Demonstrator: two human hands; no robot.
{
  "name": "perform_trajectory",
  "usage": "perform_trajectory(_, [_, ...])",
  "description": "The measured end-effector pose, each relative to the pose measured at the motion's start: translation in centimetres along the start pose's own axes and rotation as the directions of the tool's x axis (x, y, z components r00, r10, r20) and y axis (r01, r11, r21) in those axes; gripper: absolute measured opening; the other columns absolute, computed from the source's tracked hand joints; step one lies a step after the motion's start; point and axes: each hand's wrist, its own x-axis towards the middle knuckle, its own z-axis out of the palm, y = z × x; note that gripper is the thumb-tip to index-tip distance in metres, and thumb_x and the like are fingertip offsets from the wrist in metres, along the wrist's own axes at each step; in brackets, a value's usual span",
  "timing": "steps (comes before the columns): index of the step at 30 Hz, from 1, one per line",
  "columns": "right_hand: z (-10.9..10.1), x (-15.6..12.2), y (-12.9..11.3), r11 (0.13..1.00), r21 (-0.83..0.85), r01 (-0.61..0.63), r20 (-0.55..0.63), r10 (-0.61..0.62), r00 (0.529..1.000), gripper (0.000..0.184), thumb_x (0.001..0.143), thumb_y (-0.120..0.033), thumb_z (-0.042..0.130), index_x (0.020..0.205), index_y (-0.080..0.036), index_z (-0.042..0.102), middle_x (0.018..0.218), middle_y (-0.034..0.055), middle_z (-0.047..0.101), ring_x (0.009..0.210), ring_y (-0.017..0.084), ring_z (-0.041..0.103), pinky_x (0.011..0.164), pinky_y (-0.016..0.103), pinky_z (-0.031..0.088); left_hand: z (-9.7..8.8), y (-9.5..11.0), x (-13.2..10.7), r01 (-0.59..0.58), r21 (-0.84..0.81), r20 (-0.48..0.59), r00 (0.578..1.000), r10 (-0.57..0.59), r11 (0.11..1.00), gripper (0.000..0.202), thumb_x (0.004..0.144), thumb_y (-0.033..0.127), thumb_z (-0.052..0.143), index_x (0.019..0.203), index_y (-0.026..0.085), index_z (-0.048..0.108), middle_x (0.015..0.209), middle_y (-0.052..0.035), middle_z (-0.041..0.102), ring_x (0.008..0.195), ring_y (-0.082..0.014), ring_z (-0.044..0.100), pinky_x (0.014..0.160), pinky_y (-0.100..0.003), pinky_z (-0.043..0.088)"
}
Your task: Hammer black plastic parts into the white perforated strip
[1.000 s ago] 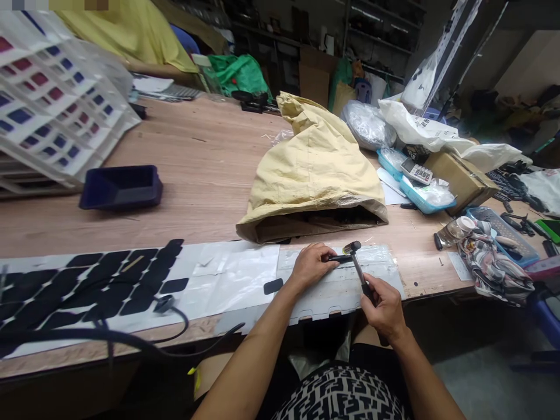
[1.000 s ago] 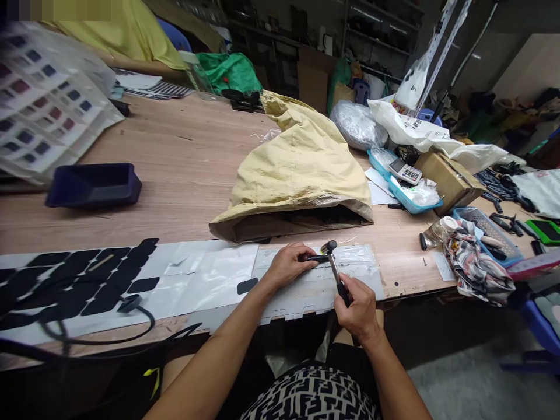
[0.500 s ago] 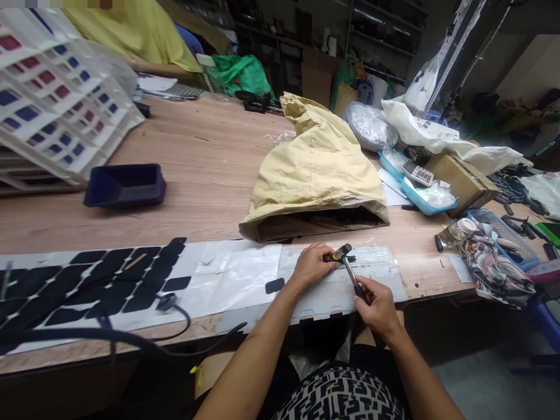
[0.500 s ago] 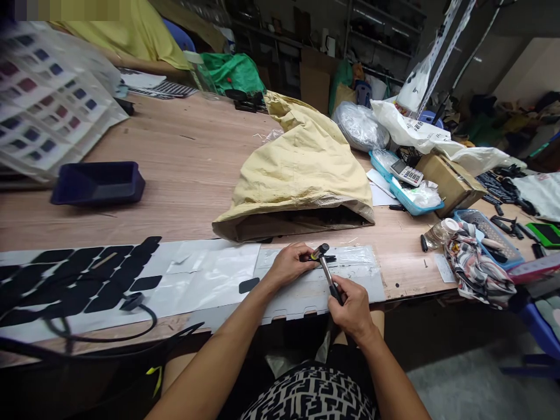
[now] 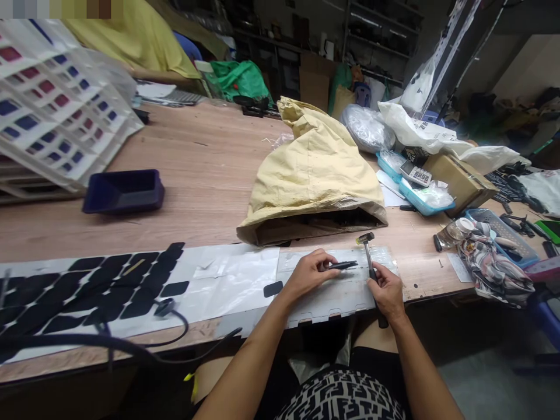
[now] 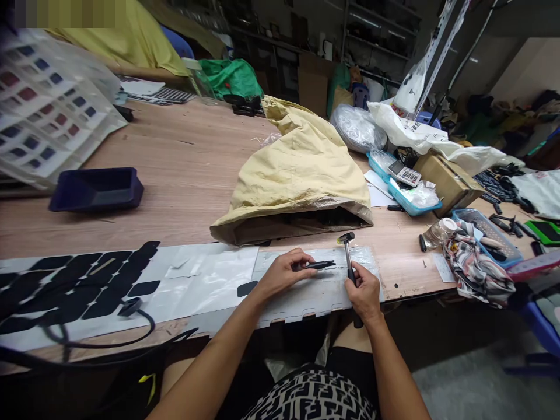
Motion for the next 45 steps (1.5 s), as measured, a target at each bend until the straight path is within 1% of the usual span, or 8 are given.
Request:
perform_trajectory(7, [0.0,-0.2,0.3,1.0,0.029,-0.01,0.024,0.009,1.0,0.044,0.075,-0.024,0.062,0.118,-0.016,0.068,0.072,-0.0029,0.054,0.055,0.008,0.043,0.054,0.02,0.042,0.4,4.3,-9.5,0.223,-0.193,0.479,0.872,-0.107,0.955,0.019,0.072,0.035,0.072,0.08,0.018,0.071,0.067,0.0027,0.052,0.062,-0.0107,0.046,0.058,-0.022,0.035])
perform_trajectory(15, [0.1,-0.2,-0.1,1.0,-0.001,-0.01,0.019,0.01,1.0,0.043,0.075,-0.024,0.061,0.117,-0.016,0.069,0.07,-0.0031,0.053,0.054,0.008,0.041,0.051,0.019,0.04,5.4,-1.7,-13.6,0.456,0.307,0.179,0.835,-0.521,0.836,0.032,0.08,0.037,0.056,0.1,0.018,0.071,0.074,-0.0015,0.063,0.071,-0.0163,0.056,0.066,-0.026,0.038])
perform_trajectory(18, [0.1,-0.3,-0.1,1.0,-0.007,-0.012,0.014,0.012,1.0,0.043,0.075,-0.025,0.061,0.117,-0.016,0.068,0.071,-0.0027,0.054,0.054,0.008,0.042,0.052,0.019,0.04,4.6,0.0,-13.0,0.39,0.248,0.318,0.832,-0.455,0.887,0.04,0.079,0.04,0.058,0.112,0.02,0.068,0.076,-0.001,0.066,0.071,-0.0166,0.058,0.066,-0.026,0.039])
perform_trajectory(23, [0.2,-0.4,0.0,0.999,-0.045,-0.006,-0.009,0.006,1.0,0.044,0.076,-0.026,0.061,0.118,-0.017,0.068,0.072,-0.0026,0.056,0.054,0.008,0.043,0.053,0.019,0.04,1.2,4.8,-8.8,0.253,-0.017,0.478,0.852,-0.214,0.967,0.036,0.081,0.045,0.06,0.103,0.019,0.072,0.067,0.0015,0.063,0.062,-0.0131,0.055,0.059,-0.023,0.04])
perform_trajectory(26, [0.2,-0.4,0.0,0.999,-0.053,-0.011,-0.029,0.009,1.0,0.043,0.076,-0.026,0.061,0.117,-0.017,0.068,0.07,-0.0035,0.053,0.054,0.008,0.042,0.052,0.019,0.039,0.2,5.2,-3.7,0.084,0.115,0.032,0.996,-0.089,0.99,0.039,0.083,0.041,0.06,0.116,0.02,0.067,0.086,-0.0045,0.066,0.078,-0.0189,0.06,0.072,-0.029,0.047])
perform_trajectory(30, [0.1,-0.4,0.2,0.999,-0.037,-0.016,-0.031,0.014,0.999,0.044,0.076,-0.026,0.061,0.118,-0.016,0.068,0.071,-0.0032,0.054,0.054,0.008,0.043,0.053,0.019,0.041,-0.3,3.8,4.5,0.155,0.497,-0.526,0.836,0.155,0.854,0.069,0.076,0.028,0.068,0.142,0.02,0.046,0.139,-0.0179,0.043,0.131,-0.0366,0.038,0.106,-0.049,0.033])
perform_trajectory(38, [0.2,-0.6,0.1,0.998,-0.048,-0.041,-0.042,0.039,0.998,0.042,0.077,-0.025,0.059,0.118,-0.016,0.067,0.07,-0.0034,0.054,0.055,0.008,0.045,0.054,0.019,0.043,-4.0,0.7,16.2,0.296,0.491,-0.537,0.843,0.017,0.819,0.041,0.077,0.013,0.049,0.113,0.022,0.066,0.113,-0.0132,0.064,0.115,-0.0309,0.049,0.102,-0.051,0.026])
perform_trajectory(45, [0.6,-1.0,0.4,0.997,-0.042,-0.064,-0.098,0.06,0.993,0.042,0.078,-0.025,0.06,0.118,-0.015,0.067,0.072,-0.0017,0.058,0.059,0.01,0.05,0.058,0.021,0.047,-8.9,6.1,19.4,0.133,0.172,-0.478,0.878,-0.036,0.976,0.012,0.067,0.014,0.046,0.066,0.018,0.057,0.059,0.0001,0.048,0.063,-0.0163,0.046,0.061,-0.027,0.032])
